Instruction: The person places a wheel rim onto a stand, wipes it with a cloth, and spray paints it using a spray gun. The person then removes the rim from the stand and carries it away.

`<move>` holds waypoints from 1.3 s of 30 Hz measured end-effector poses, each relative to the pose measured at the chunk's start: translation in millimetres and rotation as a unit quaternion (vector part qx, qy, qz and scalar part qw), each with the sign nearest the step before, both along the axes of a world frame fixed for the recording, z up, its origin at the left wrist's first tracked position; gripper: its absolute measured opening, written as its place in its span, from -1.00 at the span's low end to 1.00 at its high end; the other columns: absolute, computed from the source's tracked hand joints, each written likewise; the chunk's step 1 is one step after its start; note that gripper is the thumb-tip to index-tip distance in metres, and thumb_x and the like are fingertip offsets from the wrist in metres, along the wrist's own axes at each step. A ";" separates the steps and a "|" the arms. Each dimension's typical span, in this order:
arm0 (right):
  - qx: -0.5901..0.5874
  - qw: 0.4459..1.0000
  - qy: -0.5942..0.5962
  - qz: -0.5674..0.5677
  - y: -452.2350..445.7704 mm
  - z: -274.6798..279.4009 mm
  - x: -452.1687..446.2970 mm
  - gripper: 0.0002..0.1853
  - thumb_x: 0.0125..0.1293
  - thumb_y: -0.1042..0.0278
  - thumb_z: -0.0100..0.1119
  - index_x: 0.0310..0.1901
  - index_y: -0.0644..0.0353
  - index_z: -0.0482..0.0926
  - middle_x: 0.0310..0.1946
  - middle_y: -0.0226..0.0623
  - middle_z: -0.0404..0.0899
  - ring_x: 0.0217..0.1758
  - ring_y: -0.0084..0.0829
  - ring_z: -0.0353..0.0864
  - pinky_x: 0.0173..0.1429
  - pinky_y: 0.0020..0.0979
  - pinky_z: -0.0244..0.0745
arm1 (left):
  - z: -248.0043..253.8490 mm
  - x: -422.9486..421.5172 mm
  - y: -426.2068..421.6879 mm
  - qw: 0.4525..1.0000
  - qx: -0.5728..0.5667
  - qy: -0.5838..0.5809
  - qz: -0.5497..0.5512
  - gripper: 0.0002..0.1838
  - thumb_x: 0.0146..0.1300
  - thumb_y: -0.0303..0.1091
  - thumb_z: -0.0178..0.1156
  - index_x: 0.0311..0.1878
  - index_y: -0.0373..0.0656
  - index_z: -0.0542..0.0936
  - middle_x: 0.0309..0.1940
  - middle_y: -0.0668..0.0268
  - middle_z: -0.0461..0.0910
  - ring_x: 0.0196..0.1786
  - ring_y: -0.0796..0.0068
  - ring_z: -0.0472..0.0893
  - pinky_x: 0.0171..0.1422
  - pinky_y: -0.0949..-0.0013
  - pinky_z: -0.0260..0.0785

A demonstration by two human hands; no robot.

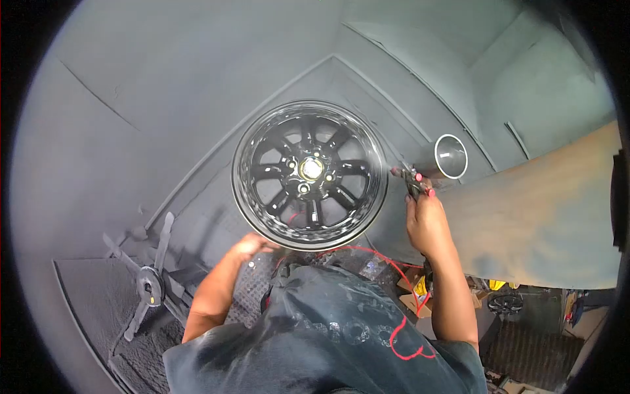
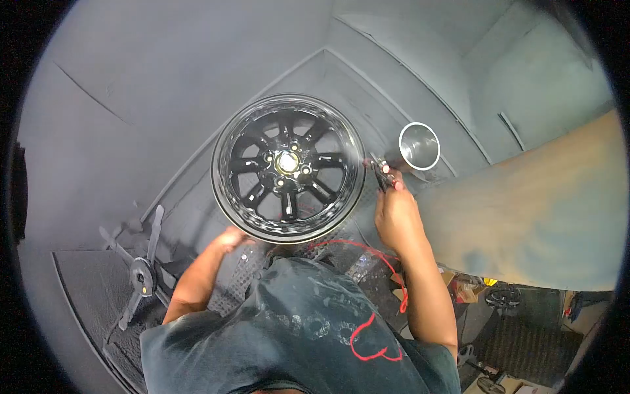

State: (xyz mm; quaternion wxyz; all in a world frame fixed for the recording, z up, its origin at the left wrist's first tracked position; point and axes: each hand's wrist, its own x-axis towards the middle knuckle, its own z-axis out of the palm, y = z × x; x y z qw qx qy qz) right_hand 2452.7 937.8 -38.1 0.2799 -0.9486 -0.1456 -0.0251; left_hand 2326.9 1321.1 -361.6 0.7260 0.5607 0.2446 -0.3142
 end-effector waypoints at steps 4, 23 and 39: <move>-0.012 1.000 -0.018 0.008 5.6 0.9 11.0 -0.79 0.47 0.49 0.09 0.03 0.43 0.46 -0.27 0.34 0.57 -0.10 0.37 0.57 -0.06 0.13 0.45 | -48.5 43.5 62.3 0.976 0.132 -0.032 0.167 -0.68 0.51 -0.28 0.09 0.18 -0.22 0.64 0.03 0.20 0.75 0.05 0.26 0.72 0.17 0.14 0.56; 0.072 0.994 -0.005 0.083 52.3 10.2 44.1 -0.83 0.44 0.56 0.08 -0.02 0.46 0.52 -0.16 0.30 0.58 -0.05 0.34 0.57 0.05 0.07 0.45 | -12.5 7.5 -45.1 0.903 -0.046 -0.040 0.425 -0.76 0.61 -0.24 -0.02 -0.02 0.04 0.66 -0.14 0.43 0.74 -0.12 0.43 0.69 -0.01 0.17 0.51; 0.048 0.924 0.151 0.347 35.2 33.2 -57.7 -0.75 0.45 0.52 0.10 0.09 0.43 0.42 -0.04 0.26 0.55 -0.04 0.27 0.63 0.03 0.13 0.53 | -13.9 -82.2 -109.4 0.989 0.120 -0.085 -0.017 -0.72 0.46 -0.26 0.32 0.09 -0.24 0.73 -0.15 0.32 0.76 -0.09 0.48 0.68 0.09 0.36 0.53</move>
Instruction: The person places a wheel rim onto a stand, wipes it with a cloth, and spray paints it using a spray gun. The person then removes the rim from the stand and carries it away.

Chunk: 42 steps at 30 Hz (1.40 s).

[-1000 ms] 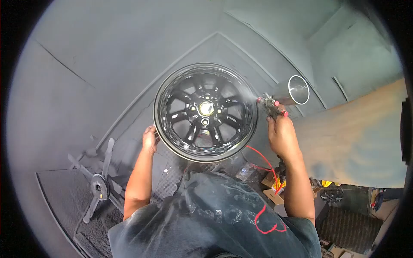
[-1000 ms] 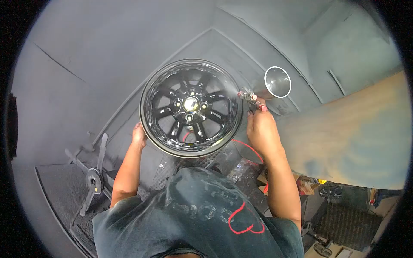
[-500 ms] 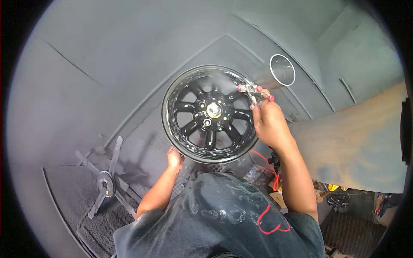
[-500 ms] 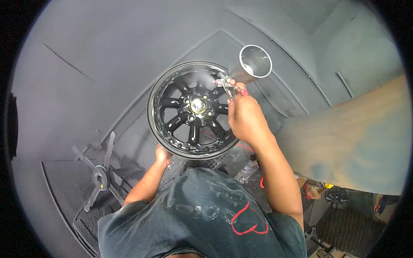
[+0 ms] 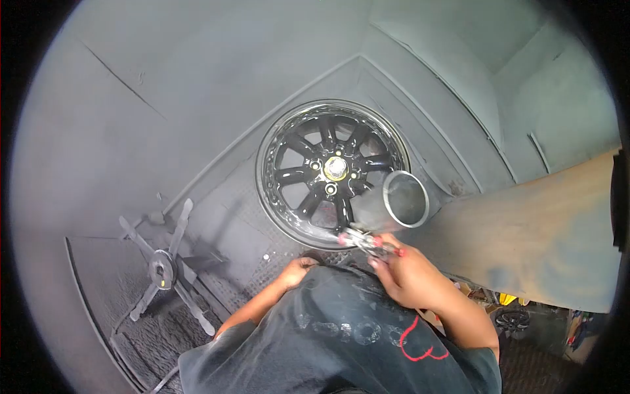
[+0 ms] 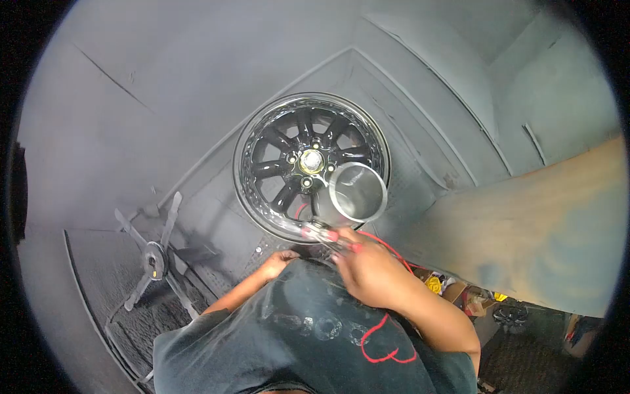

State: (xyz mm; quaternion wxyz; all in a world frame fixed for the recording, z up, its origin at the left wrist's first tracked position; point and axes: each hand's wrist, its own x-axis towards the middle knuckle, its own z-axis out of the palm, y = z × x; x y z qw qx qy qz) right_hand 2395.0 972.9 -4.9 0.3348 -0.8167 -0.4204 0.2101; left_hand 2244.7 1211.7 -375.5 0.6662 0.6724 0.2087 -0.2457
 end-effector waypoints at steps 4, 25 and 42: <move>-0.083 0.987 -0.012 -0.134 -40.2 -3.9 -0.4 -0.79 0.38 0.51 0.18 -0.02 0.43 0.53 -0.04 0.31 0.58 -0.08 0.31 0.60 -0.03 0.09 0.50 | 2.8 -0.7 4.1 1.000 0.014 0.001 0.004 -0.66 0.46 -0.24 0.32 0.14 -0.27 0.70 -0.04 0.30 0.76 0.02 0.46 0.67 0.19 0.36 0.50; 0.024 0.993 -0.031 -0.110 22.8 23.4 24.0 -0.84 0.46 0.52 0.11 -0.11 0.49 0.59 0.12 0.23 0.54 -0.11 0.30 0.60 -0.02 0.05 0.52 | 4.5 58.8 75.5 0.974 -0.035 0.056 0.216 -0.86 0.44 -0.34 0.18 -0.05 -0.10 0.67 -0.24 0.44 0.68 -0.23 0.55 0.62 -0.10 0.32 0.45; 0.025 0.972 -0.074 -0.222 -47.1 8.9 1.0 -0.82 0.48 0.54 0.10 0.02 0.43 0.57 -0.10 0.05 0.53 -0.15 -0.01 0.56 0.01 -0.15 0.49 | 5.0 129.3 108.2 0.928 -0.031 -0.101 0.358 -0.72 0.47 -0.35 0.15 0.10 -0.27 0.69 -0.07 0.23 0.74 0.00 0.36 0.68 0.18 0.19 0.51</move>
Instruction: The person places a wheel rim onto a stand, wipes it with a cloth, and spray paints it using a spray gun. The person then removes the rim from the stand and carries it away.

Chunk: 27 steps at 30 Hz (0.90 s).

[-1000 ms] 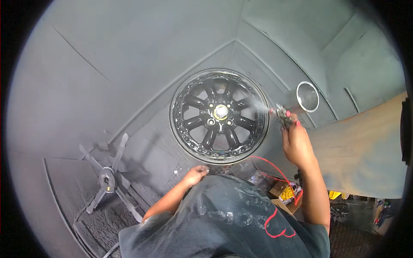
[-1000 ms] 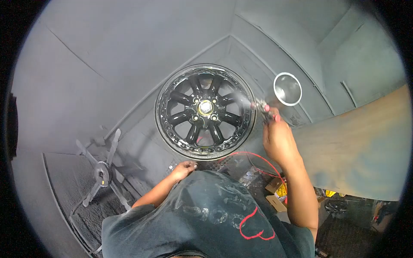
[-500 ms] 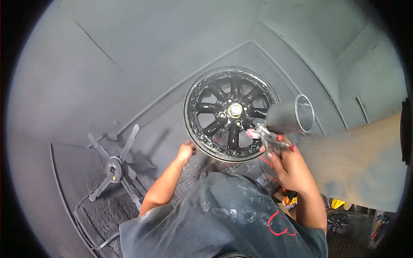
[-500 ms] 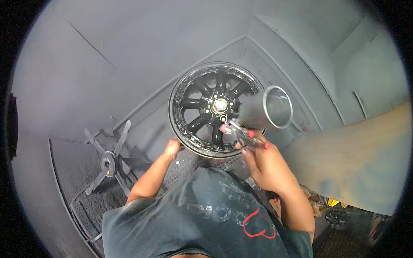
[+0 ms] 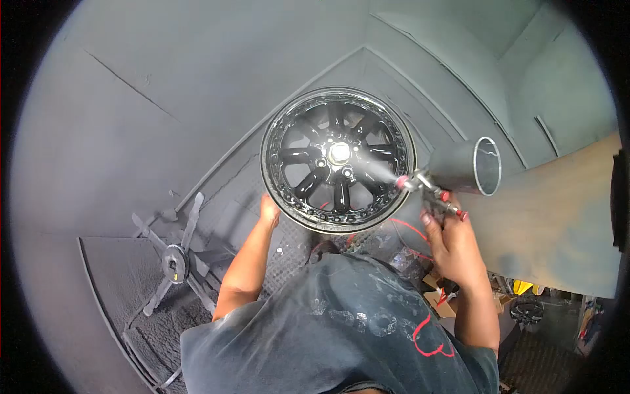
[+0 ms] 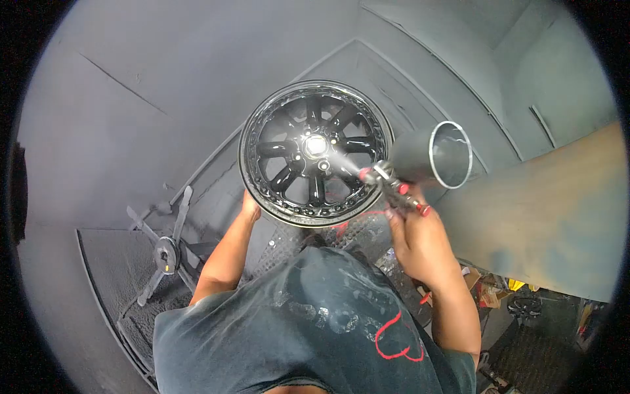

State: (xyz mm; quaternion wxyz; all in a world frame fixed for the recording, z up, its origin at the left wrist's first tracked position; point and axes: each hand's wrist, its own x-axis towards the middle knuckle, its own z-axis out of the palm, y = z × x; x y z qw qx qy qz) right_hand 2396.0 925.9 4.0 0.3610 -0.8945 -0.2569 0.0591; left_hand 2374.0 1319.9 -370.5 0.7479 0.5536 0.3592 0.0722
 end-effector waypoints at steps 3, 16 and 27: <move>0.001 0.998 -0.031 -0.047 -6.1 4.2 2.3 -0.81 0.46 0.57 0.09 0.03 0.45 0.54 -0.16 0.14 0.54 -0.15 0.15 0.56 0.00 -0.09 0.48 | -18.6 -26.9 -21.3 0.999 0.036 0.000 0.022 -0.68 0.49 -0.35 0.14 0.19 -0.28 0.64 -0.01 0.24 0.73 0.03 0.35 0.67 0.16 0.23 0.51; -0.014 0.999 0.011 -0.035 -26.3 -3.0 0.9 -0.87 0.50 0.52 0.09 -0.06 0.40 0.55 -0.34 -0.16 0.47 -0.31 -0.21 0.47 -0.19 -0.22 0.41 | -29.2 -88.2 -157.9 0.909 -0.134 0.035 -0.393 -0.70 0.46 -0.33 0.27 0.18 -0.19 0.65 -0.06 0.28 0.78 -0.11 0.49 0.71 0.00 0.39 0.54; 0.030 0.980 0.110 -0.165 -79.6 -37.0 -40.7 -0.80 0.52 0.48 0.08 0.07 0.37 0.50 -0.25 -0.04 0.56 -0.17 -0.18 0.55 0.03 -0.22 0.47 | -17.4 -64.6 -29.5 0.972 -0.177 0.129 -0.090 -0.82 0.54 -0.37 0.03 0.04 -0.07 0.61 -0.11 0.38 0.69 -0.16 0.46 0.64 -0.10 0.33 0.48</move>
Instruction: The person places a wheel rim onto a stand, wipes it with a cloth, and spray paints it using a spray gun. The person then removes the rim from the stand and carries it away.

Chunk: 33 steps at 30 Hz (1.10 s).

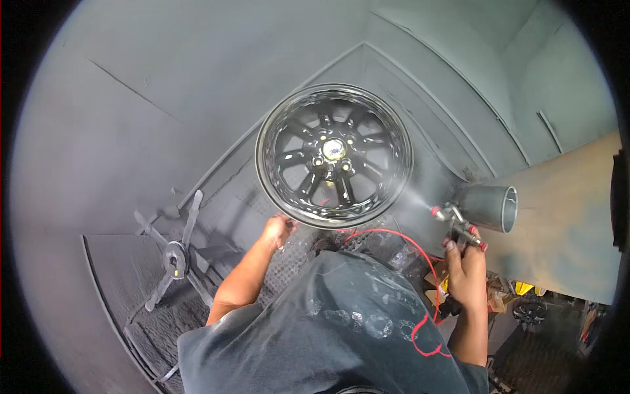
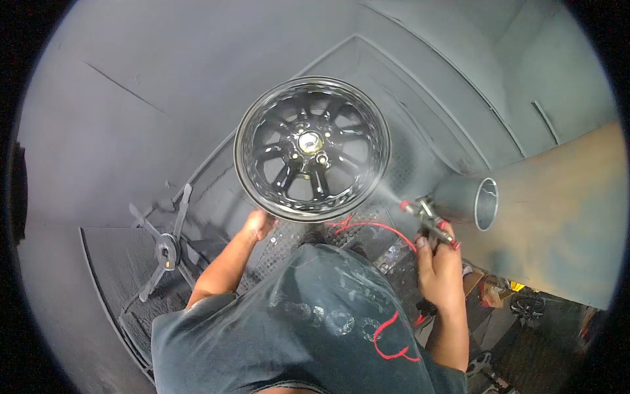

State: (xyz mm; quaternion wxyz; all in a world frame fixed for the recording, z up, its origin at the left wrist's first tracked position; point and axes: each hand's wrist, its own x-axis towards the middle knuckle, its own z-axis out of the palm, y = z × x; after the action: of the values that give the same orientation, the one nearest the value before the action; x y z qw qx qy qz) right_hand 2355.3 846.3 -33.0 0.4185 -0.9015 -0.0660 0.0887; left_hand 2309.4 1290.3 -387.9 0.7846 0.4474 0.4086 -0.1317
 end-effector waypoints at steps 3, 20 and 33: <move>0.005 1.000 0.004 0.017 -2.6 5.8 -10.7 -0.80 0.54 0.42 0.10 0.06 0.35 0.52 -0.23 -0.04 0.56 -0.23 -0.21 0.57 -0.03 -0.22 0.49 | 10.1 15.0 14.4 0.999 0.005 -0.016 0.034 -0.80 0.57 -0.30 -0.01 0.00 -0.04 0.62 -0.11 0.39 0.69 -0.14 0.45 0.63 -0.04 0.30 0.45; 0.020 0.983 0.084 0.162 11.0 33.0 -19.2 -0.72 0.49 0.51 0.16 0.17 0.42 0.56 -0.01 0.02 0.66 0.04 -0.08 0.72 0.21 -0.20 0.55 | 17.9 -18.3 -59.0 0.985 -0.086 -0.043 0.146 -0.72 0.52 -0.39 -0.07 0.20 -0.07 0.48 0.09 0.27 0.62 0.15 0.25 0.62 0.27 0.15 0.49; -0.118 0.991 0.037 0.043 20.9 33.0 11.9 -0.79 0.50 0.51 0.10 0.07 0.42 0.56 -0.20 0.11 0.60 -0.17 0.04 0.63 0.00 -0.11 0.51 | 21.3 -34.2 -75.5 0.967 -0.193 -0.096 0.138 -0.69 0.44 -0.59 0.00 0.17 -0.10 0.52 0.03 0.23 0.66 0.08 0.28 0.69 0.20 0.18 0.59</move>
State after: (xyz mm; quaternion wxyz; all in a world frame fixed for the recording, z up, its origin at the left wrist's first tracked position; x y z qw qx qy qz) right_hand 2367.2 867.2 0.1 0.3071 -0.9369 -0.0784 0.1476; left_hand 2275.2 1214.8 -366.6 0.9020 0.2377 0.3562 -0.0549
